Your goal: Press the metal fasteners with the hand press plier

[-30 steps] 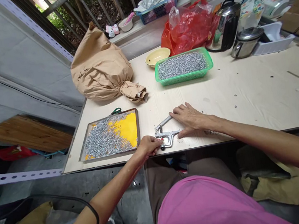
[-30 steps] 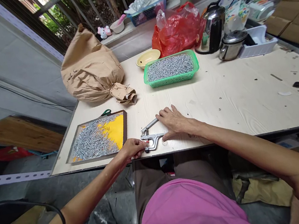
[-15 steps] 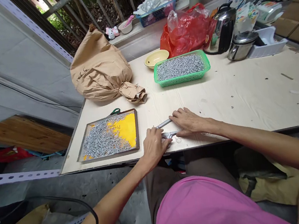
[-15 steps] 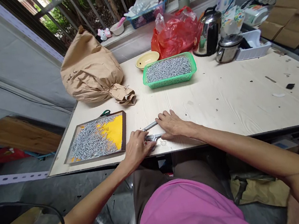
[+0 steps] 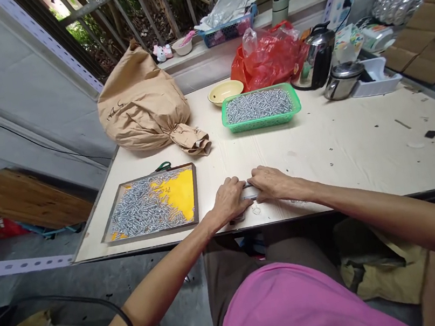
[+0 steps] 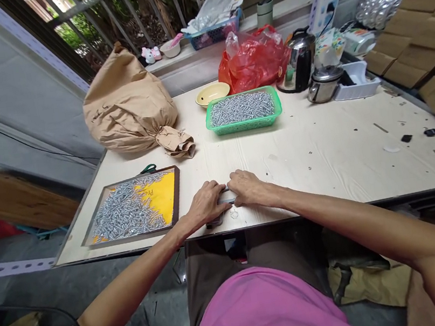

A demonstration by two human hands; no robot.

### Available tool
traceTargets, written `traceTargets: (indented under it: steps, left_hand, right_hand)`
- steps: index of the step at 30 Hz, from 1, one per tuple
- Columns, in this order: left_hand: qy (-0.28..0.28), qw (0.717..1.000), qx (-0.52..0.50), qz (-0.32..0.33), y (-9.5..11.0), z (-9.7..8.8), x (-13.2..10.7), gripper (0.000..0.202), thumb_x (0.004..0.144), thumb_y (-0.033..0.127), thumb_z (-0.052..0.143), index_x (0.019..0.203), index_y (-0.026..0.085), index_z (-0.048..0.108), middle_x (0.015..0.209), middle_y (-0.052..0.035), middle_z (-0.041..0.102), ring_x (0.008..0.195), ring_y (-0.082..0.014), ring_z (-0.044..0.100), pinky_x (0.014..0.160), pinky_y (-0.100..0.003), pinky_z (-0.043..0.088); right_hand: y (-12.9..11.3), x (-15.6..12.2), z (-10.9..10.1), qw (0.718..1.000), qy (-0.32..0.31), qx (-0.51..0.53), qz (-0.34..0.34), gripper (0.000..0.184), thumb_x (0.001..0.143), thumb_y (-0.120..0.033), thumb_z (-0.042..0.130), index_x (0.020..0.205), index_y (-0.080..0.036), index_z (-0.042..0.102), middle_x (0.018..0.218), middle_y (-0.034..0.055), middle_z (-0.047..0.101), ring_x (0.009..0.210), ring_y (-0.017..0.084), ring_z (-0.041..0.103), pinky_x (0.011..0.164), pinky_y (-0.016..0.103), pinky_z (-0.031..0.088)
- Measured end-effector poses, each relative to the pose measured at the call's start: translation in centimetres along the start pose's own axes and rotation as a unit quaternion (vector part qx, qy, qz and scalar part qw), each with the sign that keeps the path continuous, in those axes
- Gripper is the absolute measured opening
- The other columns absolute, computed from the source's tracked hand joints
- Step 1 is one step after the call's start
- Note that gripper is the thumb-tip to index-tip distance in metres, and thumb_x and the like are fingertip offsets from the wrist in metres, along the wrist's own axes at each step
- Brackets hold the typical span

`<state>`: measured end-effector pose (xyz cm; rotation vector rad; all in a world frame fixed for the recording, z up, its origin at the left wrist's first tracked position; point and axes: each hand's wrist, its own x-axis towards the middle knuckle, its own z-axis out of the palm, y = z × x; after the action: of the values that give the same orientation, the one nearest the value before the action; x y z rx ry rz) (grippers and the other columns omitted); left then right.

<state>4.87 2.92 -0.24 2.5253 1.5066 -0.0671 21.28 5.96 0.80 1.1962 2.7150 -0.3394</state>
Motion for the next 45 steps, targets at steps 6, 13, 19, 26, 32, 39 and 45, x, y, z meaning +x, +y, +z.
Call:
traceTargets:
  steps: [6,13,19,26,32,39,45]
  left_hand:
    - [0.001,0.999,-0.031,-0.034,0.3,0.2,0.6,0.019,0.082,0.032,0.06,0.093,0.017,0.062,0.095,-0.0078,0.06,0.096,-0.0236,0.052,0.078,-0.033,0.045]
    - [0.043,0.997,-0.014,-0.062,0.6,0.7,-0.4,0.033,0.082,0.035,0.059,0.108,0.015,0.058,0.105,-0.0109,0.059,0.103,-0.026,0.052,0.084,-0.037,0.047]
    - [0.144,0.988,-0.055,0.019,2.9,4.2,-3.0,0.035,0.091,0.019,0.043,0.126,0.014,0.048,0.138,-0.016,0.046,0.134,-0.0267,0.035,0.107,-0.044,0.035]
    - [0.154,0.979,-0.129,0.031,4.6,5.6,-3.9,0.037,0.094,0.025,0.041,0.129,0.018,0.046,0.133,-0.0127,0.053,0.132,-0.0247,0.041,0.11,-0.049,0.031]
    - [0.135,0.98,-0.141,0.029,4.3,6.6,-4.2,0.034,0.091,0.029,0.046,0.122,0.014,0.053,0.122,-0.0151,0.059,0.12,-0.029,0.051,0.1,-0.047,0.042]
    - [0.147,0.983,-0.099,0.041,4.5,8.2,-4.8,0.043,0.091,0.041,0.045,0.122,0.012,0.054,0.125,-0.016,0.057,0.113,-0.0302,0.055,0.097,-0.043,0.042]
    - [0.135,0.987,-0.073,0.053,4.6,8.7,-4.8,0.046,0.091,0.041,0.042,0.125,0.012,0.05,0.118,-0.0145,0.061,0.108,-0.0292,0.056,0.092,-0.04,0.043]
  right_hand:
    - [0.2,0.2,0.2,1.0,-0.011,0.022,-0.004,0.011,0.081,-0.022,0.062,0.086,-0.015,0.069,0.087,0.0088,0.066,0.081,0.02,0.061,0.064,0.027,0.038]
    - [1.3,0.2,0.8,0.998,0.057,0.01,-0.023,0.028,0.08,-0.034,0.066,0.101,-0.015,0.064,0.101,0.0114,0.061,0.095,0.023,0.056,0.07,0.028,0.04]
    - [3.6,2.2,1.0,0.994,0.058,0.074,-0.057,0.023,0.089,-0.032,0.051,0.099,-0.017,0.065,0.093,0.0079,0.063,0.085,0.019,0.056,0.07,0.027,0.039]
    - [3.3,4.7,0.7,0.994,0.106,-0.015,0.011,0.021,0.089,-0.024,0.048,0.094,-0.018,0.068,0.098,0.0091,0.065,0.094,0.022,0.053,0.078,0.034,0.036]
    - [-2.8,4.6,0.3,0.964,0.097,-0.026,-0.247,0.02,0.085,-0.027,0.057,0.101,-0.028,0.069,0.113,0.007,0.058,0.104,0.024,0.044,0.075,0.033,0.035]
    - [-6.1,5.2,1.1,0.912,0.071,-0.115,-0.386,0.009,0.079,-0.025,0.062,0.072,-0.021,0.066,0.088,0.0082,0.057,0.087,0.022,0.043,0.068,0.034,0.032]
    - [-7.7,5.7,1.9,0.918,0.035,-0.082,-0.385,0.009,0.078,-0.012,0.059,0.074,-0.018,0.064,0.083,0.0069,0.061,0.081,0.02,0.052,0.069,0.032,0.036]
